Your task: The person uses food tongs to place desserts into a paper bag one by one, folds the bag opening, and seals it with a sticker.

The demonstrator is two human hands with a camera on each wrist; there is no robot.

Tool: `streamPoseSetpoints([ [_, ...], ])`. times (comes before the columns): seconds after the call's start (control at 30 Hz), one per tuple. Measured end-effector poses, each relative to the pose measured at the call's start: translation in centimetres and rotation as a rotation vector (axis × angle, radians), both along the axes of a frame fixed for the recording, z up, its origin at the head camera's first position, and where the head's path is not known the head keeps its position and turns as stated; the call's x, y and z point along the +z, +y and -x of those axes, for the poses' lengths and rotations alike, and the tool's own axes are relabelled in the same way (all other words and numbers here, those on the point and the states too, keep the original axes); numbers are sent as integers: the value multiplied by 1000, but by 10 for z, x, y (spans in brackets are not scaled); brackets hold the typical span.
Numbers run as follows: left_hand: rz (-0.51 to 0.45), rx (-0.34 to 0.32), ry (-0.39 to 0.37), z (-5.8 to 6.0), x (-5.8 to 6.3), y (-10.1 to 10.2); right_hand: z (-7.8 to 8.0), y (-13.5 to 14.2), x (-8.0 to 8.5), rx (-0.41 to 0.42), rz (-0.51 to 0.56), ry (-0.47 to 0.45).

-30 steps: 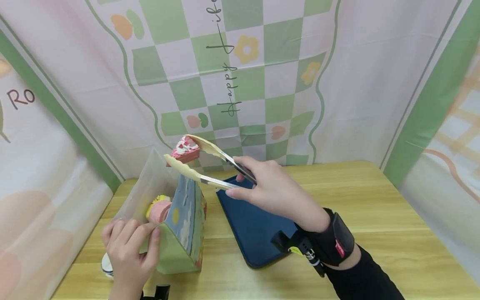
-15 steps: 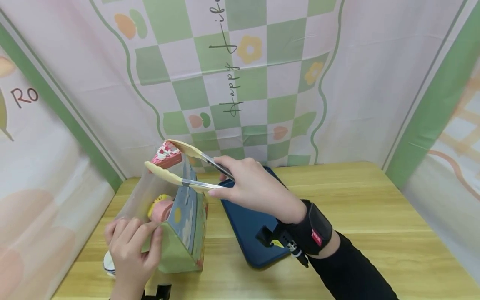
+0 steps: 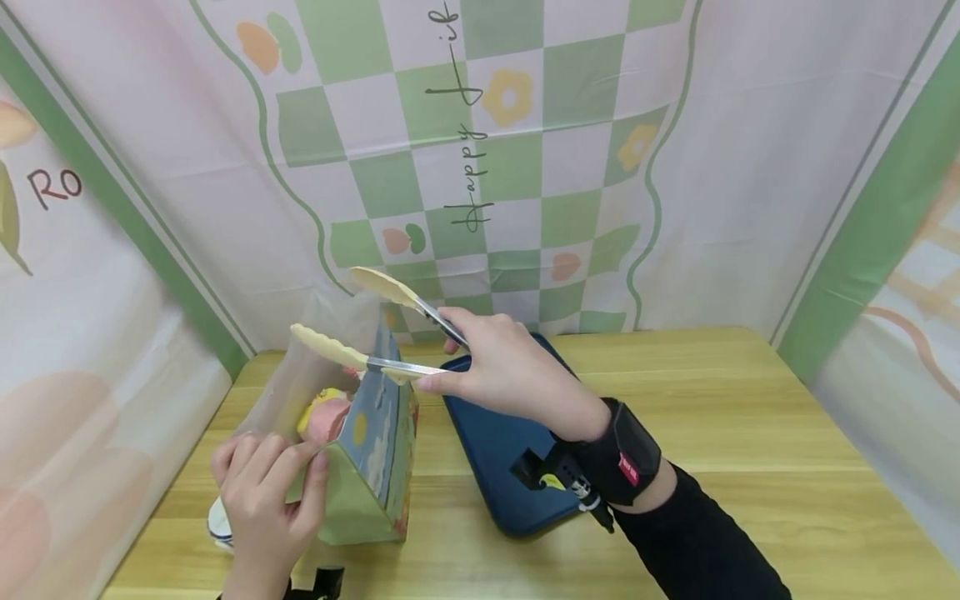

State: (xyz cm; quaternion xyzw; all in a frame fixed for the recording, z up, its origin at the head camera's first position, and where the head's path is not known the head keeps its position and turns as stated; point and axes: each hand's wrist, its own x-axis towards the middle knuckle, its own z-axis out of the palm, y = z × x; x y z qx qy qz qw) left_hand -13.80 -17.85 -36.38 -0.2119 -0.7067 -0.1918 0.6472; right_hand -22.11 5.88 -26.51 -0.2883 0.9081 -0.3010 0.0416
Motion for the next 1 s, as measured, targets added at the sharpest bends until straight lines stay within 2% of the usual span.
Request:
streamPoseSetpoints([
  [0.33, -2, 0, 1, 0, 1, 1, -10, 27, -13, -89, 146, -30],
  [0.5, -5, 1, -9, -1, 1, 2, -20, 46, -23, -168, 93, 0],
  [0.77, -4, -5, -14, -2, -2, 1, -31, 74, -48, -288, 29, 104],
  [1.0, -15, -13, -13, -2, -6, -2, -34, 98, -68, -378, 20, 93],
])
